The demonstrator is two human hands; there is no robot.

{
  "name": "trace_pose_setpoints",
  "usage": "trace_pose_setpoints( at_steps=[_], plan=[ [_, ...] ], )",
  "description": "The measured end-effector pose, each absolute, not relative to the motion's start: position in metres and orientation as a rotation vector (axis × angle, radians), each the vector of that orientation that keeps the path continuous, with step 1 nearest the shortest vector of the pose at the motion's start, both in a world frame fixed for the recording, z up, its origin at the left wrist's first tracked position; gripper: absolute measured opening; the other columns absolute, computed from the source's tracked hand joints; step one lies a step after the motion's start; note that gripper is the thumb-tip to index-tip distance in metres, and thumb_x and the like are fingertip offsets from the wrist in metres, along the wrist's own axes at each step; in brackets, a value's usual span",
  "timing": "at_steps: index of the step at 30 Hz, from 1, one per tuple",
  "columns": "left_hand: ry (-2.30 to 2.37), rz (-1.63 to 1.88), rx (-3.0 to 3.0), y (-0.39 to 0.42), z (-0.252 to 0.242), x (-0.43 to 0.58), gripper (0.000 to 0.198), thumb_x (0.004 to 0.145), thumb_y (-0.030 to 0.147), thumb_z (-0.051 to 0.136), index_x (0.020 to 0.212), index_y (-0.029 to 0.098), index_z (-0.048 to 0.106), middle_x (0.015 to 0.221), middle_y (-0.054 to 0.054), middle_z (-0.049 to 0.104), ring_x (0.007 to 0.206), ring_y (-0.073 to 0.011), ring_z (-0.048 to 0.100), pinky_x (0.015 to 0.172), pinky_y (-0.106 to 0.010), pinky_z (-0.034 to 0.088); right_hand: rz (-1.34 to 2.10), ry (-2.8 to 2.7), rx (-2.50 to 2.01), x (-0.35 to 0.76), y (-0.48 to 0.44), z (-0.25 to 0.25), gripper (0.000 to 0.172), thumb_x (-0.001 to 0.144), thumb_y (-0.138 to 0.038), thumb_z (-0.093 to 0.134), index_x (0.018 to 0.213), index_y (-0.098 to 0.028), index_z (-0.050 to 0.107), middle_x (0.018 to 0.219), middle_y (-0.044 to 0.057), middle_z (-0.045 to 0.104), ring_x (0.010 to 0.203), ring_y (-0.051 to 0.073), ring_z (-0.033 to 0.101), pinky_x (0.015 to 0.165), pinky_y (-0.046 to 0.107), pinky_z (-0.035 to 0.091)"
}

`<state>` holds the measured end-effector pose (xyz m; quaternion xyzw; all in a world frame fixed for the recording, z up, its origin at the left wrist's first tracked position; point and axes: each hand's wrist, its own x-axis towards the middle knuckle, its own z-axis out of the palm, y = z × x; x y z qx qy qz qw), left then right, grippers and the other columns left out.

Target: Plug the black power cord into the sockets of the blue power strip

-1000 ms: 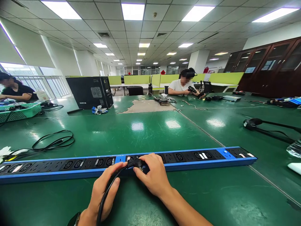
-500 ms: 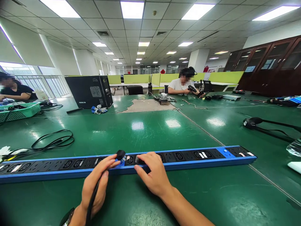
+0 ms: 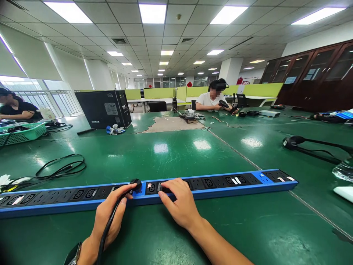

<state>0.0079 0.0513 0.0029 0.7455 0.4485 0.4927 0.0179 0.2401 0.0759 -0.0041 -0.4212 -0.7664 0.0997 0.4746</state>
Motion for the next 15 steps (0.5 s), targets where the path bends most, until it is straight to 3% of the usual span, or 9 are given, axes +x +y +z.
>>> trace_pose_setpoints(
  at_steps=[6, 15],
  plan=[
    [1.206, 1.528, 2.436, 0.051, 0.006, 0.011, 0.03, 0.089, 0.013, 0.047, 0.114, 0.02, 0.063, 0.11, -0.004, 0.074, 0.1, -0.0149, 0.07, 0.091, -0.023, 0.054, 0.233, -1.905, -1.041, 0.241, 0.076, -0.005, 0.017, 0.091, -0.034, 0.055, 0.097, -0.023, 0.066, 0.094, 0.005, 0.072, 0.089, 0.022, 0.063, 0.08, 0.039, 0.047],
    [1.147, 1.359, 2.215, 0.039, 0.01, 0.027, 0.032, 0.09, 0.019, 0.041, 0.102, 0.02, 0.07, 0.095, -0.005, 0.076, 0.086, -0.0174, 0.072, 0.079, -0.027, 0.059, 0.217, -1.909, -1.052, 0.239, 0.076, -0.005, 0.017, 0.091, -0.035, 0.055, 0.094, -0.023, 0.067, 0.091, 0.005, 0.073, 0.087, 0.021, 0.064, 0.079, 0.038, 0.048]
  ],
)
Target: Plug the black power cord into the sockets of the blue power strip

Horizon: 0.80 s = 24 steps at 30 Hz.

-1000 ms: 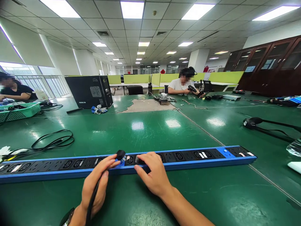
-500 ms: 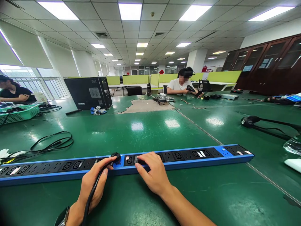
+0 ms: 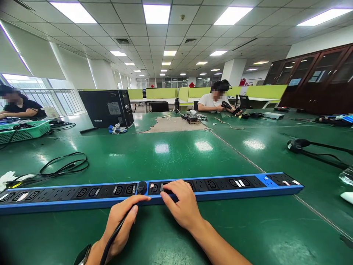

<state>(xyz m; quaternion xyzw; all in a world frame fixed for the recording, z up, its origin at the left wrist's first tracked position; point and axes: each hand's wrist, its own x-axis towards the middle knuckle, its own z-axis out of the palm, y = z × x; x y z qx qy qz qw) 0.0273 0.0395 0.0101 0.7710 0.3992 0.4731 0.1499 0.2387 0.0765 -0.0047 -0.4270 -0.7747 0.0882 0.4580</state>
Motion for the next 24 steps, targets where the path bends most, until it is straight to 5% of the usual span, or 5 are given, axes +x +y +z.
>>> trace_pose_setpoints(
  at_steps=[11, 16, 24],
  plan=[
    [1.049, 1.505, 2.405, 0.046, -0.003, 0.022, 0.032, 0.09, 0.009, 0.045, 0.115, 0.02, 0.062, 0.117, -0.007, 0.07, 0.108, -0.0171, 0.067, 0.094, -0.029, 0.054, 0.206, -1.926, -1.034, 0.24, 0.077, -0.005, 0.016, 0.091, -0.033, 0.055, 0.09, -0.023, 0.067, 0.088, 0.004, 0.072, 0.085, 0.021, 0.063, 0.078, 0.037, 0.047],
    [1.207, 1.64, 2.458, 0.053, -0.008, 0.016, 0.037, 0.085, 0.013, 0.057, 0.121, 0.022, 0.056, 0.111, -0.008, 0.065, 0.094, -0.0165, 0.067, 0.07, -0.022, 0.057, 0.221, -1.937, -1.023, 0.241, 0.076, -0.003, 0.016, 0.091, -0.032, 0.055, 0.089, -0.022, 0.067, 0.087, 0.004, 0.072, 0.084, 0.021, 0.063, 0.077, 0.037, 0.047],
    [1.545, 1.4, 2.621, 0.069, -0.015, 0.006, 0.047, 0.088, 0.029, 0.061, 0.133, 0.023, 0.046, 0.123, -0.012, 0.06, 0.114, -0.0263, 0.056, 0.097, -0.046, 0.046, 0.236, -1.945, -1.031, 0.241, 0.076, -0.004, 0.014, 0.091, -0.03, 0.055, 0.088, -0.022, 0.066, 0.087, 0.004, 0.072, 0.085, 0.02, 0.062, 0.078, 0.037, 0.046]
  ],
)
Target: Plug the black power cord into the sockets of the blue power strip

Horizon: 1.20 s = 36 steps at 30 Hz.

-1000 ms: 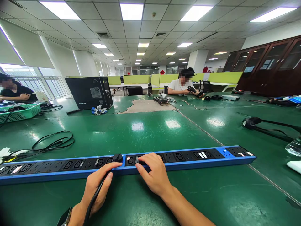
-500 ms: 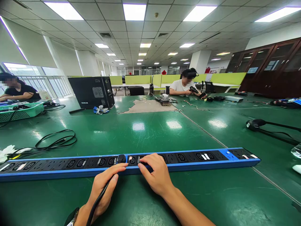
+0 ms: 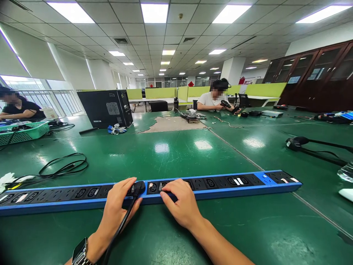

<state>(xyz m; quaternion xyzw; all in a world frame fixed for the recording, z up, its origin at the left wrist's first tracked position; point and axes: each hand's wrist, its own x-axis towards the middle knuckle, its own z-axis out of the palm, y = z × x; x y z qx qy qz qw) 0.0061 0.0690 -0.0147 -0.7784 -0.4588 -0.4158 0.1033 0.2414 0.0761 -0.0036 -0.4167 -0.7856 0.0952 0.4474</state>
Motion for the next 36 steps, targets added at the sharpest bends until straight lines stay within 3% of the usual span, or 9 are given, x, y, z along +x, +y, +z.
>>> trace_pose_setpoints(
  at_steps=[8, 16, 36],
  plan=[
    [-1.394, -1.138, -2.375, 0.075, -0.027, 0.005, 0.048, 0.094, 0.025, 0.051, 0.141, 0.027, 0.039, 0.124, -0.006, 0.065, 0.112, -0.0231, 0.059, 0.093, -0.041, 0.045, 0.242, -1.938, -1.028, 0.24, 0.076, -0.005, 0.01, 0.09, -0.026, 0.057, 0.087, -0.023, 0.066, 0.087, 0.001, 0.071, 0.085, 0.019, 0.061, 0.079, 0.036, 0.043],
    [-1.399, -1.137, -2.389, 0.077, -0.026, 0.005, 0.045, 0.09, 0.01, 0.048, 0.133, 0.026, 0.049, 0.119, -0.004, 0.068, 0.109, -0.021, 0.061, 0.091, -0.038, 0.043, 0.252, -1.952, -1.037, 0.24, 0.076, -0.005, 0.01, 0.09, -0.026, 0.057, 0.087, -0.023, 0.065, 0.087, 0.001, 0.071, 0.085, 0.02, 0.061, 0.079, 0.037, 0.042],
    [-1.438, -1.27, -2.355, 0.074, -0.02, 0.011, 0.038, 0.088, 0.01, 0.046, 0.122, 0.025, 0.054, 0.113, -0.004, 0.069, 0.103, -0.0214, 0.063, 0.088, -0.038, 0.044, 0.256, -1.951, -1.049, 0.24, 0.076, -0.004, 0.012, 0.09, -0.027, 0.056, 0.085, -0.023, 0.066, 0.086, 0.002, 0.071, 0.084, 0.019, 0.061, 0.079, 0.036, 0.042]
  ],
)
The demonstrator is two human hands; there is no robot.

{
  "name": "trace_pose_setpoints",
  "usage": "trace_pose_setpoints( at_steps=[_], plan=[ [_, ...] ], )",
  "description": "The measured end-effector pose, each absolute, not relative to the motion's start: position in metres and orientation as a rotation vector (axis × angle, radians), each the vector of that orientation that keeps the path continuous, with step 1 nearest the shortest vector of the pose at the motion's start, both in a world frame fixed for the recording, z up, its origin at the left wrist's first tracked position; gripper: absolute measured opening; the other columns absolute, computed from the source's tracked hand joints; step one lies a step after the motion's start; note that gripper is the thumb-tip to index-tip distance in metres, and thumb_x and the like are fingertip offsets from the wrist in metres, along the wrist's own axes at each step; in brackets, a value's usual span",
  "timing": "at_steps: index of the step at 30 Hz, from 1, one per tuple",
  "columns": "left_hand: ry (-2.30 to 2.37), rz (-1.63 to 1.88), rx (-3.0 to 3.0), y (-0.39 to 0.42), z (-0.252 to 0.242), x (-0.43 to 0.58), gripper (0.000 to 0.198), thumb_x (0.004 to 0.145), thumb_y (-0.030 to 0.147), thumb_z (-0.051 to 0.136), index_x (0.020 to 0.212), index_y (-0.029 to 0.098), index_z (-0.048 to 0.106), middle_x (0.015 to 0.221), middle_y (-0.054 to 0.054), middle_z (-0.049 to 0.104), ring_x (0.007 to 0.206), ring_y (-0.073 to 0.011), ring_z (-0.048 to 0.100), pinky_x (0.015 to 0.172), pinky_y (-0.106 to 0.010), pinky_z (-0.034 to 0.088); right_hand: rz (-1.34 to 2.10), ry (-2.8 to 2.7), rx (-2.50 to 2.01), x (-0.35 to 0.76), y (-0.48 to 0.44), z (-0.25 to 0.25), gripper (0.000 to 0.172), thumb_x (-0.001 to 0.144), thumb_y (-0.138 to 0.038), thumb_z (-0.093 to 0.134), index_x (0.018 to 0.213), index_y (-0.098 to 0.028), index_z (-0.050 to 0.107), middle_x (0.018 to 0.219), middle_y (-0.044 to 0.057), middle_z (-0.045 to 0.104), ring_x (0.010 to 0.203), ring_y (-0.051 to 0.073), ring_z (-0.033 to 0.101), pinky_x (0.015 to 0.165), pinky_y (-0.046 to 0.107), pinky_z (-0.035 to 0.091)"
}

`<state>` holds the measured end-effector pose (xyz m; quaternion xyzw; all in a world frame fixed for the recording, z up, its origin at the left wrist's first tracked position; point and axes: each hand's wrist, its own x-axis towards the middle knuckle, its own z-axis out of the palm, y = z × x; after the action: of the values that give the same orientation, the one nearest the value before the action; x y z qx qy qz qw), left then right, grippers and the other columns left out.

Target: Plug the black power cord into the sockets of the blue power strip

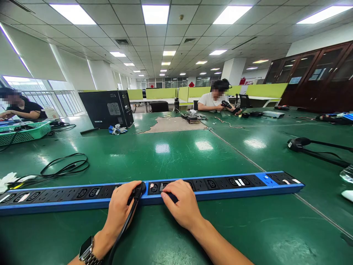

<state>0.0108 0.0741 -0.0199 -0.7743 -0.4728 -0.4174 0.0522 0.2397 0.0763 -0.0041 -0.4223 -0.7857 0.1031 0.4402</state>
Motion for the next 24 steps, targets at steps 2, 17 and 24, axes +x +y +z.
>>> trace_pose_setpoints(
  at_steps=[2, 17, 24],
  plan=[
    [-1.44, -1.273, -2.361, 0.0737, -0.0197, 0.0107, 0.037, 0.088, 0.01, 0.046, 0.122, 0.025, 0.054, 0.113, -0.005, 0.068, 0.103, -0.0214, 0.062, 0.088, -0.038, 0.044, 0.248, -1.953, -1.05, 0.2398, 0.0763, -0.0041, 0.012, 0.09, -0.027, 0.056, 0.085, -0.023, 0.066, 0.086, 0.002, 0.071, 0.084, 0.019, 0.061, 0.08, 0.036, 0.043],
    [-1.471, -1.276, -2.386, 0.072, -0.0187, 0.0105, 0.037, 0.086, 0.011, 0.045, 0.12, 0.024, 0.054, 0.114, -0.007, 0.067, 0.105, -0.0227, 0.061, 0.091, -0.04, 0.044, 0.2, -1.958, -1.05, 0.2393, 0.0753, -0.0026, 0.014, 0.09, -0.027, 0.055, 0.085, -0.023, 0.067, 0.085, 0.003, 0.071, 0.083, 0.019, 0.062, 0.077, 0.036, 0.046],
    [-1.482, -1.211, -2.377, 0.0709, -0.0204, 0.0114, 0.037, 0.091, 0.02, 0.051, 0.127, 0.024, 0.05, 0.117, -0.007, 0.066, 0.109, -0.0236, 0.059, 0.094, -0.042, 0.042, 0.194, -1.89, -1.022, 0.2398, 0.0769, -0.0037, 0.011, 0.089, -0.026, 0.057, 0.087, -0.022, 0.067, 0.086, 0.004, 0.072, 0.083, 0.02, 0.063, 0.076, 0.036, 0.049]
  ],
)
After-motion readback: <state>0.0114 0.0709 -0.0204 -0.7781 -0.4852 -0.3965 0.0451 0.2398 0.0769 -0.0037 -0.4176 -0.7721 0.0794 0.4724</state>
